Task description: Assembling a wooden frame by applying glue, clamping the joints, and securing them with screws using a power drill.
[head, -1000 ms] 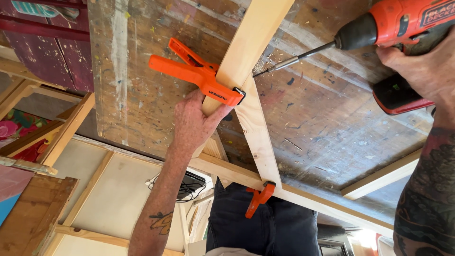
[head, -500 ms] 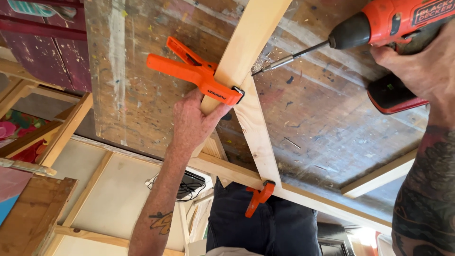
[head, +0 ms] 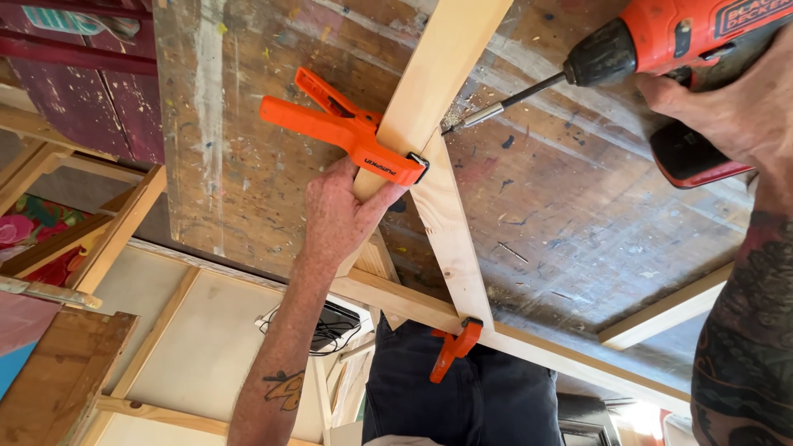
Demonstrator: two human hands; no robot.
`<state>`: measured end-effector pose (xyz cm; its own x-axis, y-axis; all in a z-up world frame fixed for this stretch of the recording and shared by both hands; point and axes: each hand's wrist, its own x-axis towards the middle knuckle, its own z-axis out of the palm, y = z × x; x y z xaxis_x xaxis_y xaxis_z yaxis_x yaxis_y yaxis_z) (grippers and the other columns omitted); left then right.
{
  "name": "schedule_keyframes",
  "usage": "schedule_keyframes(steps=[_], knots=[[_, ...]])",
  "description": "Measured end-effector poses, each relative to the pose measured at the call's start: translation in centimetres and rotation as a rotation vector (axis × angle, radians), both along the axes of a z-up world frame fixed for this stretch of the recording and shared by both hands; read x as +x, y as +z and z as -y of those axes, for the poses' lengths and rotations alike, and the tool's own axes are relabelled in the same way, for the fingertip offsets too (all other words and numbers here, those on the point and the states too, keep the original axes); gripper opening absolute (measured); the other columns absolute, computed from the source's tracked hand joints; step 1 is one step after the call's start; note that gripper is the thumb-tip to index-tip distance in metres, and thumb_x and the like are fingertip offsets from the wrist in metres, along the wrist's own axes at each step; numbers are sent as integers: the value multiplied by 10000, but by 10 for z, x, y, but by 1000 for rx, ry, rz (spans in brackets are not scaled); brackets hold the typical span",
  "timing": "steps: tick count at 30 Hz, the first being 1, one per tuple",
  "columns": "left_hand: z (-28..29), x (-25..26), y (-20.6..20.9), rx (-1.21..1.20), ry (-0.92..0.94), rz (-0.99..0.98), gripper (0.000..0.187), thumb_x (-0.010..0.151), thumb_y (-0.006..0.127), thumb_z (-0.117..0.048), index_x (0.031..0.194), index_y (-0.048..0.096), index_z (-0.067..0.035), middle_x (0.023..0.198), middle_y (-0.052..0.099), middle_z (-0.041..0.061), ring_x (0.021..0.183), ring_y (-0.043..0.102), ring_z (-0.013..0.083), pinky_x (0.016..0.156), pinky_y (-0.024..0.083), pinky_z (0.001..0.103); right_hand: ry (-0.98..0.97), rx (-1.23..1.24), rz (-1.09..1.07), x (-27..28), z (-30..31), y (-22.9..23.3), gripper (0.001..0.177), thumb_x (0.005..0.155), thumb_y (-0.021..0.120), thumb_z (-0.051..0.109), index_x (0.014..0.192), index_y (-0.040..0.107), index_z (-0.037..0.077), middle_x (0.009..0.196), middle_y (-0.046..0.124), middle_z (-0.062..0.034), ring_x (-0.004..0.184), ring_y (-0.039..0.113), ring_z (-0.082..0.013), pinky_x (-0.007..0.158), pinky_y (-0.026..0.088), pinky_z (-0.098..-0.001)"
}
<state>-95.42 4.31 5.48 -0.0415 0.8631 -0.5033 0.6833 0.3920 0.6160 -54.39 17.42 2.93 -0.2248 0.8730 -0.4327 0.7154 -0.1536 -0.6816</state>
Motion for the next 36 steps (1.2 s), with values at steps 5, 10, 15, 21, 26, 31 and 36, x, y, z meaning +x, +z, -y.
schedule_keyframes(steps=[5,10,15,21,26,31,36], knots=[[-1,0,1,20,-5,14,608,875,703,-573,1254,676,-99,996,767,147,868,701,381,731,527,464,134,7,-64,3,-8,1,240,1185,825,-12,1148,588,-7,1083,589,-108,991,524,-223,953,470,-392],[-4,3,7,6,28,48,595,866,709,-571,1219,692,-93,975,770,144,845,703,360,733,527,443,103,-39,-71,-6,-12,11,275,1237,783,-2,1081,558,26,1015,548,-68,950,483,-165,927,454,-357],[-1,2,5,3,12,15,609,868,688,-596,1232,688,-108,957,765,141,836,694,371,711,518,458,28,-65,-24,-11,-8,11,437,1248,771,24,969,445,105,918,449,-17,887,394,-125,845,403,-346],[-1,3,4,-18,33,15,617,858,680,-611,1230,695,-118,978,771,139,854,702,370,720,524,454,121,78,49,-1,-6,7,453,1239,891,100,1117,464,10,1044,508,-89,978,455,-215,925,417,-397],[2,2,7,-93,79,-8,584,813,720,-631,1115,748,-132,788,734,78,677,688,242,606,522,394,121,165,-87,-4,10,18,419,1255,959,76,1353,589,-93,1334,652,-223,1243,604,-313,1117,508,-456],[22,4,62,230,391,-32,150,1003,604,-179,1075,558,-56,977,574,66,873,546,193,767,454,322,-310,-44,92,4,90,64,341,1242,884,324,1359,641,116,1293,650,-33,1170,617,-128,983,529,-311],[80,56,86,20,636,656,238,882,435,-11,1071,557,-89,958,604,78,751,543,145,665,532,285,-503,-100,108,0,200,134,398,969,932,180,1199,647,26,1135,675,-106,972,616,-171,908,570,-312]])
